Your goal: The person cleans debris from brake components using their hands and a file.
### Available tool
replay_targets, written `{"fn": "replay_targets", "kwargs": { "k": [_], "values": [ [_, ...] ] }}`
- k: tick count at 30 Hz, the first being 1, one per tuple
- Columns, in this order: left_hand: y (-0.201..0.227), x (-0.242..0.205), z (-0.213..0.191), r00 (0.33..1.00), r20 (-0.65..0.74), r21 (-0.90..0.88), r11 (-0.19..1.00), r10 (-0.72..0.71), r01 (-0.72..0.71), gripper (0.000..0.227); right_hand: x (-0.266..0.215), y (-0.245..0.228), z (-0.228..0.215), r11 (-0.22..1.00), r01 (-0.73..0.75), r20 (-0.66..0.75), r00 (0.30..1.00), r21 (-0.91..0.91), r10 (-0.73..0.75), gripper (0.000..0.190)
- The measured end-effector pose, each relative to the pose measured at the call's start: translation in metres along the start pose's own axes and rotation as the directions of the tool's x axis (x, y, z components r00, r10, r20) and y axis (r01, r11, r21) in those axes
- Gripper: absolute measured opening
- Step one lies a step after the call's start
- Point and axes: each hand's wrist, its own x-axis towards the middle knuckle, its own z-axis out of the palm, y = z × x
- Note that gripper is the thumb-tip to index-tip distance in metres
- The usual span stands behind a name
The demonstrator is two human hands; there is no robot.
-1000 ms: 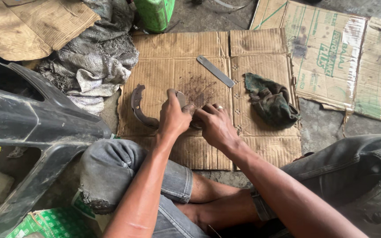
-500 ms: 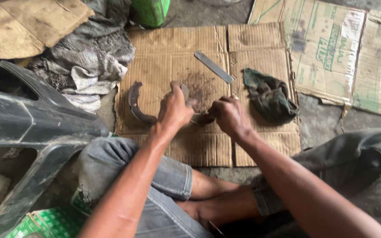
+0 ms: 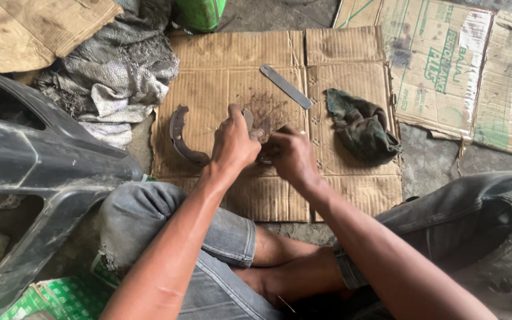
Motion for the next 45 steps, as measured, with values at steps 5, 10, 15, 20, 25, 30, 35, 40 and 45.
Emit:
{"fn": "replay_targets", "kwargs": {
  "k": [5, 10, 15, 20, 25, 30, 35, 40, 45],
  "values": [
    [-0.004, -0.003, -0.002, 0.998, 0.041, -0.046, 0.998, -0.044, 0.046, 0.07, 0.002, 0.001, -0.032, 0.999, -0.043, 0.056, 0.997, -0.028, 0.045, 0.011],
    [0.002, -0.002, -0.002, 0.999, -0.004, -0.038, 0.999, -0.038, 0.038, 0.067, 0.0, -0.021, -0.018, 0.999, 0.053, -0.057, 0.997, 0.0, -0.053, 0.021],
    [0.005, 0.003, -0.006, 0.999, 0.04, 0.012, 1.0, 0.014, -0.014, 0.067, 0.006, -0.006, -0.038, 0.992, -0.061, 0.079, 0.994, -0.106, 0.069, 0.004],
    [0.011, 0.002, -0.005, 0.998, 0.055, -0.039, 0.999, -0.003, 0.005, 0.066, -0.001, -0.015, -0.019, 0.998, -0.05, 0.03, 0.998, -0.023, 0.051, 0.008],
    [0.009, 0.003, -0.005, 0.997, 0.075, -0.016, 1.0, 0.001, 0.0, 0.056, 0.003, -0.002, -0.034, 0.994, -0.083, 0.082, 0.993, -0.075, 0.089, 0.004],
    [0.002, 0.001, 0.004, 0.997, -0.024, -0.021, 0.997, 0.077, -0.077, 0.06, -0.003, -0.02, -0.007, 0.988, -0.123, -0.05, 0.99, 0.093, 0.128, 0.005],
    [-0.008, 0.0, 0.003, 0.999, -0.005, -0.045, 0.998, 0.041, -0.041, 0.062, 0.0, -0.002, -0.026, 0.995, -0.08, 0.036, 0.996, -0.055, 0.082, 0.005],
    [-0.003, 0.0, 0.003, 0.998, -0.029, -0.029, 0.998, 0.059, -0.06, 0.06, -0.001, -0.011, -0.01, 0.998, 0.063, -0.042, 0.997, 0.022, -0.062, 0.009],
    [-0.003, -0.002, -0.002, 0.999, -0.018, -0.068, 0.997, 0.031, -0.032, 0.063, 0.003, 0.016, -0.035, 0.995, -0.052, 0.069, 0.996, -0.084, 0.057, 0.005]
  ]
}}
